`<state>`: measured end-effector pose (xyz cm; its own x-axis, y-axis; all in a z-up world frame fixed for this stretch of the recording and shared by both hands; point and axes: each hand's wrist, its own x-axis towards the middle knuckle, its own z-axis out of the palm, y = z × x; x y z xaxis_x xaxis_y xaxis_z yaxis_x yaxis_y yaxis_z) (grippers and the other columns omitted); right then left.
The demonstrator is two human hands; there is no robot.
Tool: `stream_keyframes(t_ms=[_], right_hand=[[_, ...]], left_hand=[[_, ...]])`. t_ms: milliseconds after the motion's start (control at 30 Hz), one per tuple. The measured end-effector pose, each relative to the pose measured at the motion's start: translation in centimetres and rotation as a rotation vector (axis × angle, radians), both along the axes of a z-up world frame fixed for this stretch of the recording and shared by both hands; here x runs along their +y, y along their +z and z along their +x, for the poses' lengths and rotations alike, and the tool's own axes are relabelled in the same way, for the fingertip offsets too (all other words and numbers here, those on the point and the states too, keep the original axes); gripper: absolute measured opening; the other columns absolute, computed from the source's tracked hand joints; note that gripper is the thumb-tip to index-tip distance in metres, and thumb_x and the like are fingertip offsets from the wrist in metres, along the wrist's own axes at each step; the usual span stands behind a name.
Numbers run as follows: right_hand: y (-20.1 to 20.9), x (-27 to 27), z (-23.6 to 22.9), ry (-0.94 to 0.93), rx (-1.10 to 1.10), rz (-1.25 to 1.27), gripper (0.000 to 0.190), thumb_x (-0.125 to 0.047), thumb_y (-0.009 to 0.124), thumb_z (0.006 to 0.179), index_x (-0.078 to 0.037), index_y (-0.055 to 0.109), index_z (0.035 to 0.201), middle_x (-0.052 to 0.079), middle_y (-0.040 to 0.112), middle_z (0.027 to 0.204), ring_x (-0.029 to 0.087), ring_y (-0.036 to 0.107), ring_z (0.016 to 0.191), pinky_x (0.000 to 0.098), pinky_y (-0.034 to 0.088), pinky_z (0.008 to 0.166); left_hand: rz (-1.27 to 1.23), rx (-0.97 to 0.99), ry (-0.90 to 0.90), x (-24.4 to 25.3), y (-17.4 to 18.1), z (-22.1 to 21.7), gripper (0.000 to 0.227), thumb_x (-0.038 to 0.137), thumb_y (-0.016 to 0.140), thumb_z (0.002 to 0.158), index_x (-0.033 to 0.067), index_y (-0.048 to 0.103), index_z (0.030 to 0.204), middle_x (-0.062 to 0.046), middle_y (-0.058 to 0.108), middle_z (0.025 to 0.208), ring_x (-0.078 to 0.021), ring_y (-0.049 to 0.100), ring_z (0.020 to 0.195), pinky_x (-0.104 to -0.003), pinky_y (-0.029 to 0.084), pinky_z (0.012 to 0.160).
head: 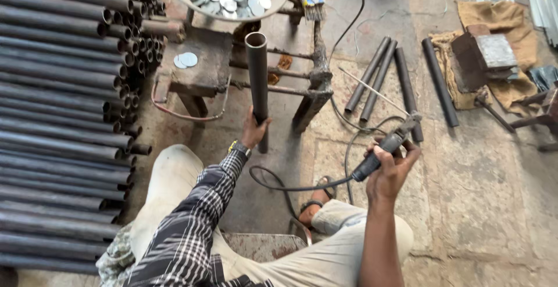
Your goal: The person sits on the floor and repeatedly picks up metal pipes and small circular metal discs. They place a disc on the end of a pipe and use a welding torch to attach it, creating sparks. After welding, the person sets the pipe aside and repeats the process with new materials.
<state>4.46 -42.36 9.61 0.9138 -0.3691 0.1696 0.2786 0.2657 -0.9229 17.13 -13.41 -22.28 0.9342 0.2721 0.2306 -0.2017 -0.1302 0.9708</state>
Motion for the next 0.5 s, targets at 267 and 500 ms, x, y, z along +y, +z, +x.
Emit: stream_keyframes(t_ms=[267, 500], right_hand=[[-1.7, 2.4, 1.1, 0.109, 0.021, -0.079, 0.06, -0.001, 0.073, 0.082, -0.013, 0.035, 0.127, 0.014, 0.063, 0.112, 0.02, 0.065, 0.098, 0.0335, 0.059, 0.091], [-2.1, 4.4, 1.7, 0.138, 0.027, -0.124, 0.061, 0.0, 0.073, 0.081, -0.011, 0.035, 0.128, 0.014, 0.062, 0.114, 0.017, 0.062, 0.102, 0.0307, 0.056, 0.09]], left_hand=[[0.154, 0.195, 0.189, 2.8, -3.0, 0.1, 0.073, 0.026, 0.083, 0.085, 0.0062, 0.045, 0.143, -0.023, 0.07, 0.108, -0.0394, 0.07, 0.098, -0.046, 0.055, 0.083], [0.215, 0.219, 0.213, 2.9, -3.4, -0.1, 0.071, 0.026, 0.086, 0.08, 0.0042, 0.051, 0.138, -0.025, 0.07, 0.109, -0.0432, 0.068, 0.101, -0.048, 0.054, 0.085]])
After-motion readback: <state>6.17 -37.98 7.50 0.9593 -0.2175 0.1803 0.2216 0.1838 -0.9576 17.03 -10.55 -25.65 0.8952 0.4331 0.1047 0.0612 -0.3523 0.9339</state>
